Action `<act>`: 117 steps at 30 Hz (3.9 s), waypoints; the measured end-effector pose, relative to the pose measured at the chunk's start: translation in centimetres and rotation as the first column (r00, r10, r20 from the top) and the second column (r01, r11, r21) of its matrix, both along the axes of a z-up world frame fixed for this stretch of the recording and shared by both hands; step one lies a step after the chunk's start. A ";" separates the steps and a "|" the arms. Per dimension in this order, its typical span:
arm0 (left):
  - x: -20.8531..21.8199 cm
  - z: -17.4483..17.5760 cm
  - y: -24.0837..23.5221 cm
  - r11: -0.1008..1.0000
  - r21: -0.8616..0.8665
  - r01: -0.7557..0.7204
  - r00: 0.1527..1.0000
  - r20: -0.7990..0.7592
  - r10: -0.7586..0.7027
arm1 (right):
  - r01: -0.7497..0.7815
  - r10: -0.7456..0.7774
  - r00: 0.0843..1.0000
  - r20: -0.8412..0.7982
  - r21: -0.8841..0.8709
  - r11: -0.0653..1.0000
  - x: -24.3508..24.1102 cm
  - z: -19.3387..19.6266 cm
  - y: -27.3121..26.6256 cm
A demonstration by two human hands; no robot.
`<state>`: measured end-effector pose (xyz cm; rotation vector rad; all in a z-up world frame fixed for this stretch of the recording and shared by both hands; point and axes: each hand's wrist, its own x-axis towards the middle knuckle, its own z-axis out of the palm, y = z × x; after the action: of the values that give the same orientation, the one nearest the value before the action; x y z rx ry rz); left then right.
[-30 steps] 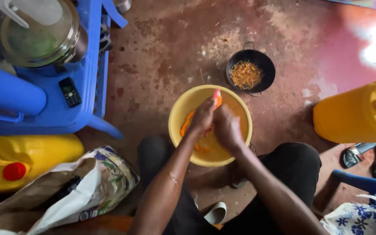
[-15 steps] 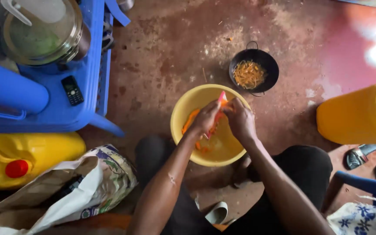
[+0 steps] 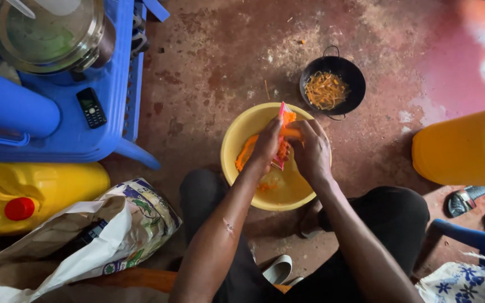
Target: Shredding carrots into a bowl using a hand-held peeler
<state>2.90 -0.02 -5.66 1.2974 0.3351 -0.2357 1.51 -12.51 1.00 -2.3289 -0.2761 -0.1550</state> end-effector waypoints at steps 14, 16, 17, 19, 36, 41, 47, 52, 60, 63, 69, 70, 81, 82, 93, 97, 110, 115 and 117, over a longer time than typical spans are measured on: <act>0.4 -1.1 0.4 0.971 0.237 0.016 0.998 0.059 -0.030 | 0.107 -0.084 0.950 0.302 -0.061 0.992 0.7 -9.1 0.9; -0.5 -3.8 -0.3 0.975 0.221 0.023 1.000 -0.020 -0.019 | 0.084 -0.020 0.953 0.304 -0.201 0.976 0.7 -11.0 -0.4; -1.0 -4.6 -0.6 0.970 0.238 0.044 0.998 0.031 -0.053 | 0.118 -0.079 0.979 0.188 -0.206 0.971 0.7 -11.3 -0.8; 0.7 -6.2 -0.4 0.966 0.255 0.048 0.989 0.123 -0.082 | 0.154 -0.133 0.985 0.112 -0.211 0.965 0.9 -8.6 -0.3; 0.3 -1.5 1.3 0.931 0.351 0.102 0.961 0.208 -0.184 | 0.092 -0.094 0.995 -0.019 -0.112 0.989 -2.4 -9.1 0.8; -0.7 -7.3 -0.5 0.970 0.222 0.099 0.975 0.172 -0.139 | 0.215 -0.219 0.976 0.006 -0.227 0.950 0.3 -15.7 -1.6; -1.2 -7.6 -2.0 0.962 0.258 0.089 0.976 0.168 -0.136 | 0.165 -0.180 0.982 -0.061 -0.201 0.966 -0.5 -12.1 -2.0; 1.1 -3.8 0.4 0.842 0.527 0.117 0.927 0.247 -0.283 | 0.155 -0.160 0.985 -0.070 -0.064 0.986 -0.9 -7.8 1.1; -0.2 -0.8 1.8 0.865 0.473 0.168 0.953 0.148 -0.266 | 0.065 -0.066 0.997 -0.045 -0.004 0.998 -3.5 -4.4 2.1; 1.6 -10.2 -1.3 0.910 0.376 0.174 0.975 0.065 -0.214 | 0.234 -0.229 0.960 -0.164 0.013 0.972 1.8 -11.9 -1.7; -0.1 -2.0 0.1 0.975 0.205 0.091 0.985 0.124 -0.118 | 0.176 -0.184 0.972 -0.148 -0.069 0.982 -0.8 -8.3 0.9; -0.9 -2.3 -0.2 0.974 0.202 0.101 0.987 0.101 -0.123 | 0.179 -0.190 0.967 -0.170 -0.074 0.981 -1.0 -9.1 0.0; 1.1 -5.8 -0.4 0.914 0.318 0.254 0.963 -0.170 -0.208 | 0.148 -0.160 0.985 -0.056 -0.186 0.971 -1.2 -10.1 -0.2; 0.7 -2.9 0.0 0.915 0.314 0.253 0.963 -0.168 -0.209 | 0.148 -0.161 0.985 -0.055 -0.190 0.971 -1.6 -8.6 0.0; -0.1 -3.4 -0.4 0.930 0.307 0.204 0.977 -0.116 -0.176 | 0.093 -0.097 0.995 -0.014 -0.187 0.978 -0.3 -11.3 -1.3; -0.3 -0.1 0.3 0.930 0.290 0.227 0.969 -0.164 -0.185 | 0.118 -0.124 0.992 -0.024 -0.161 0.980 -0.1 -10.2 -0.8; 2.4 -14.9 -1.1 0.995 0.044 0.085 0.995 0.045 -0.087 | 0.159 -0.134 0.984 -0.118 0.228 0.961 0.5 -2.3 -1.2; 0.2 2.0 1.4 0.997 -0.081 -0.017 1.000 -0.016 0.016 | 0.104 -0.057 0.979 -0.197 0.239 0.965 1.4 -3.1 -0.7; 0.1 1.1 1.5 0.990 -0.132 -0.057 0.998 0.018 0.060 | 0.130 -0.020 0.951 -0.308 0.341 0.931 1.5 -3.4 -0.7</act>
<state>3.02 1.48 -4.57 1.1579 0.3331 -0.1899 3.00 -13.22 -2.38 -1.9638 -0.0016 0.1057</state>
